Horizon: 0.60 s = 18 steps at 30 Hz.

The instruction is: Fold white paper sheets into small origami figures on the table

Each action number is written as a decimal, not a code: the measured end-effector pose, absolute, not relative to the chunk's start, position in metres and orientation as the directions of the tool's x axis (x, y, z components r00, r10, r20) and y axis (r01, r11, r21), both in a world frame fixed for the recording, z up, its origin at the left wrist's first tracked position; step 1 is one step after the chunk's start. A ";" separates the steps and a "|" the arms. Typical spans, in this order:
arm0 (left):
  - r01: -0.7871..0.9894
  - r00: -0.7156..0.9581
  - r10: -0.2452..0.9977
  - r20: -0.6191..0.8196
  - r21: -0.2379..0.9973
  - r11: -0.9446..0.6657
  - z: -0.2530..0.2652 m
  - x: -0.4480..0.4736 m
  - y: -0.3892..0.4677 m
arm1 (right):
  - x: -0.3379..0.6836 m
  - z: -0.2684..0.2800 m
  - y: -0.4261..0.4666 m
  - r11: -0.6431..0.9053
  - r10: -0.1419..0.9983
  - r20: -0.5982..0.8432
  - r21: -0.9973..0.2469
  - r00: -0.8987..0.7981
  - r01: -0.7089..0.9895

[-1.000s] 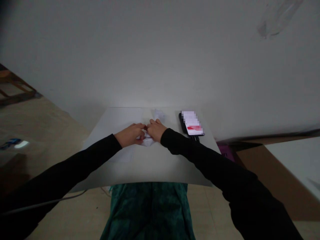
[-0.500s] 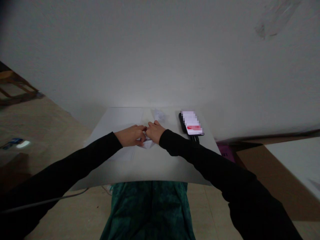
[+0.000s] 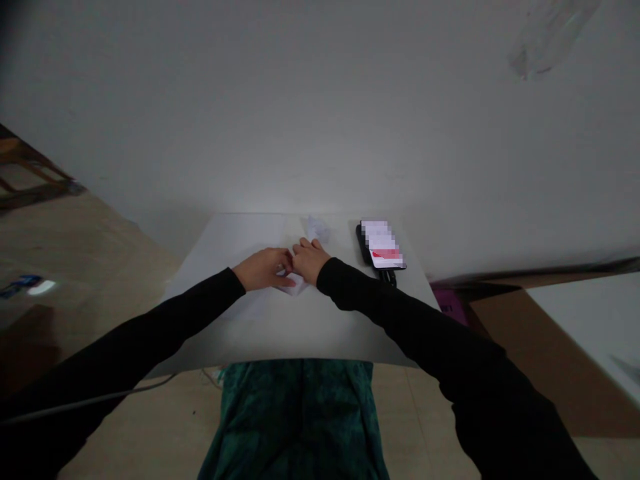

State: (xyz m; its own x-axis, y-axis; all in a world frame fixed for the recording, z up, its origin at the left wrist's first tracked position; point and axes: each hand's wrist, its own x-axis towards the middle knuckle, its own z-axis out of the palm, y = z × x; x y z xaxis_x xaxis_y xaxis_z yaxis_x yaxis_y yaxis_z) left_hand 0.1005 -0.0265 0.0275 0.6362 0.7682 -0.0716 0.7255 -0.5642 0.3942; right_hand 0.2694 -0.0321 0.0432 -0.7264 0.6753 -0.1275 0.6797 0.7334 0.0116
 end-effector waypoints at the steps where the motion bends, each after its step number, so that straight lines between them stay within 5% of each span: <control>1: 0.733 0.627 0.775 -0.079 0.397 -0.553 0.027 0.100 -0.027 | 0.269 0.043 -0.032 0.732 0.677 -0.132 0.010 -0.724 0.682; 9: 0.764 0.569 0.816 -0.102 0.433 -0.479 0.021 0.102 -0.029 | 0.267 0.047 -0.030 0.719 0.680 -0.174 -0.029 -0.712 0.694; 18: 0.819 0.554 0.795 -0.248 0.335 -0.466 0.031 0.116 -0.030 | 0.266 0.049 -0.033 0.704 0.688 -0.205 -0.042 -0.696 0.709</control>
